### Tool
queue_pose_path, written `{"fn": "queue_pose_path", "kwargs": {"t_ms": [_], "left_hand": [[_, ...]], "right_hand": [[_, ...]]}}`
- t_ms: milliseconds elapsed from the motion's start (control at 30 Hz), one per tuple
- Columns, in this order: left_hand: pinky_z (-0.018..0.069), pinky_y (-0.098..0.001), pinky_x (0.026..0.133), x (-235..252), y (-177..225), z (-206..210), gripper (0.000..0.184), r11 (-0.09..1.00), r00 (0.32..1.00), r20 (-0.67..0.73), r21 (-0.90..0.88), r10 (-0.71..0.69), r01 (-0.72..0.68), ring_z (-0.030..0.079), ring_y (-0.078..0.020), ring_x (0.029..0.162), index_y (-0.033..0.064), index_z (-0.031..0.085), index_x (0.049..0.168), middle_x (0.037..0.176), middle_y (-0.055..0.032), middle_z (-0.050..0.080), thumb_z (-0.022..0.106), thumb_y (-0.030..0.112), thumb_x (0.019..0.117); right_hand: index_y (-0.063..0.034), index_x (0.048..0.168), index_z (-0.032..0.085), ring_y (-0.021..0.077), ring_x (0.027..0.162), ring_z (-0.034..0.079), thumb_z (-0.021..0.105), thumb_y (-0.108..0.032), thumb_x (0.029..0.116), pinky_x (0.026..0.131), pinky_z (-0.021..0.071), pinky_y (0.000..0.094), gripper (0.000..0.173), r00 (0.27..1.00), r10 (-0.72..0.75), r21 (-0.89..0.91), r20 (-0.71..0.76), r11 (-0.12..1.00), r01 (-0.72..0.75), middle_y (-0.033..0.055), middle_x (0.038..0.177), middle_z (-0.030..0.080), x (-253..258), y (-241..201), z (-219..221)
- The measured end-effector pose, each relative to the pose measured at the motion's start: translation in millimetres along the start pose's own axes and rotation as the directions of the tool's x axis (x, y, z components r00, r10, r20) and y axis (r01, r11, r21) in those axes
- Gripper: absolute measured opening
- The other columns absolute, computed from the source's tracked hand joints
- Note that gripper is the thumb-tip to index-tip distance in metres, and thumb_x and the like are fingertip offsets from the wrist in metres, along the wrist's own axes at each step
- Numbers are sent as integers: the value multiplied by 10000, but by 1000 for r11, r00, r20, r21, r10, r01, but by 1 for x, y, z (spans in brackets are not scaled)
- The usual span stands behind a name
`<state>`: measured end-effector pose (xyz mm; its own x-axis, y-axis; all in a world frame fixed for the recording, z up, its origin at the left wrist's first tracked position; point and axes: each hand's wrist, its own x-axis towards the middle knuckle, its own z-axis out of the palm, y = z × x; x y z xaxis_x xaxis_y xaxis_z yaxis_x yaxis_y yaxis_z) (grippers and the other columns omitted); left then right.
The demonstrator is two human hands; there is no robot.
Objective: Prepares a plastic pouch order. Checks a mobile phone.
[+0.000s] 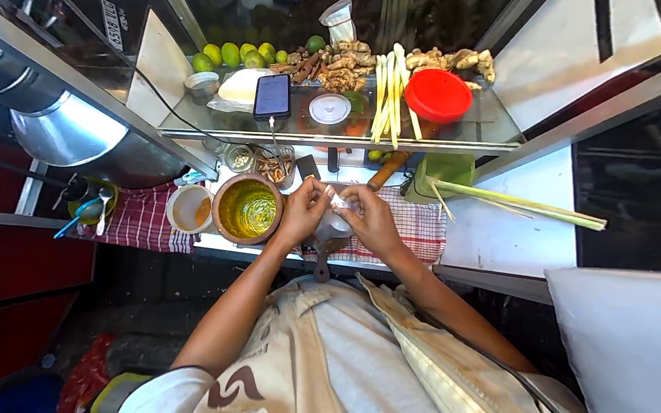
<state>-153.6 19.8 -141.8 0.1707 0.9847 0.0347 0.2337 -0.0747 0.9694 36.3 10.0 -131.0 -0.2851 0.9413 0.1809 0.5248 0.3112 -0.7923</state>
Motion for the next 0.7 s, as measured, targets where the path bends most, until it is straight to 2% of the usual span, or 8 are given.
{"fn": "queue_pose_path", "kwargs": {"t_ms": [67,133,267,367,433,500,600,700], "left_hand": [[508,-263,582,0,-1,-1,129,999,999,19,19,-34,33,599,-108,623,98,603,1070,793,-32,658,597,224,1043],[524,-287,628,1,-2,-2,147,996,999,24,72,-44,43,618,-115,674,100,604,1072,831,-35,665,580,243,1051],[545,-335,749,14,-20,-3,154,991,997,-42,111,-72,77,652,-124,786,67,597,1080,889,-51,676,551,212,1055],[542,-366,698,18,-30,3,155,970,991,-123,228,-57,84,626,-156,714,58,592,1075,826,-59,642,545,205,1055],[535,-399,683,19,-33,6,159,945,981,-185,310,-50,107,616,-191,696,52,590,1067,807,-77,623,543,203,1058],[536,-414,695,22,-36,10,158,926,970,-237,353,-47,131,628,-208,712,47,588,1047,807,-87,625,542,198,1057],[549,-420,719,24,-42,17,166,925,958,-283,350,-43,145,647,-217,729,25,599,1060,821,-106,646,544,182,1055],[541,-388,694,23,-40,15,185,929,958,-272,322,-92,181,627,-192,688,34,591,1063,793,-87,631,536,211,1064]], "right_hand": [[-24,1050,682,196,898,679,692,-175,986,827,576,365,165,982,-142,-52,-128,989,136,111,988,690,-7,10,11],[-40,967,725,235,1044,655,672,-167,993,944,512,428,139,945,-254,-108,-208,966,236,110,1090,692,-13,18,20],[-56,919,693,247,1108,624,614,-135,1013,982,472,437,146,918,-355,-23,-175,934,357,87,1216,707,-21,27,22],[-56,1013,643,178,1052,686,554,-141,1054,993,526,420,129,967,-241,133,-85,959,251,51,1099,743,-32,32,24],[-47,1036,633,118,896,676,534,-145,1065,866,570,333,142,993,-112,174,-39,978,117,37,963,712,-44,36,22],[-42,1029,599,73,739,629,507,-161,1079,697,551,250,158,1000,1,168,29,986,-6,30,868,667,-56,41,20],[-39,1019,605,83,727,622,500,-171,1080,695,540,253,179,994,47,125,96,990,-58,33,843,656,-59,44,12],[-52,1009,597,122,759,634,499,-189,1081,743,559,319,183,994,26,77,110,996,-35,36,834,639,-51,44,11]]}}
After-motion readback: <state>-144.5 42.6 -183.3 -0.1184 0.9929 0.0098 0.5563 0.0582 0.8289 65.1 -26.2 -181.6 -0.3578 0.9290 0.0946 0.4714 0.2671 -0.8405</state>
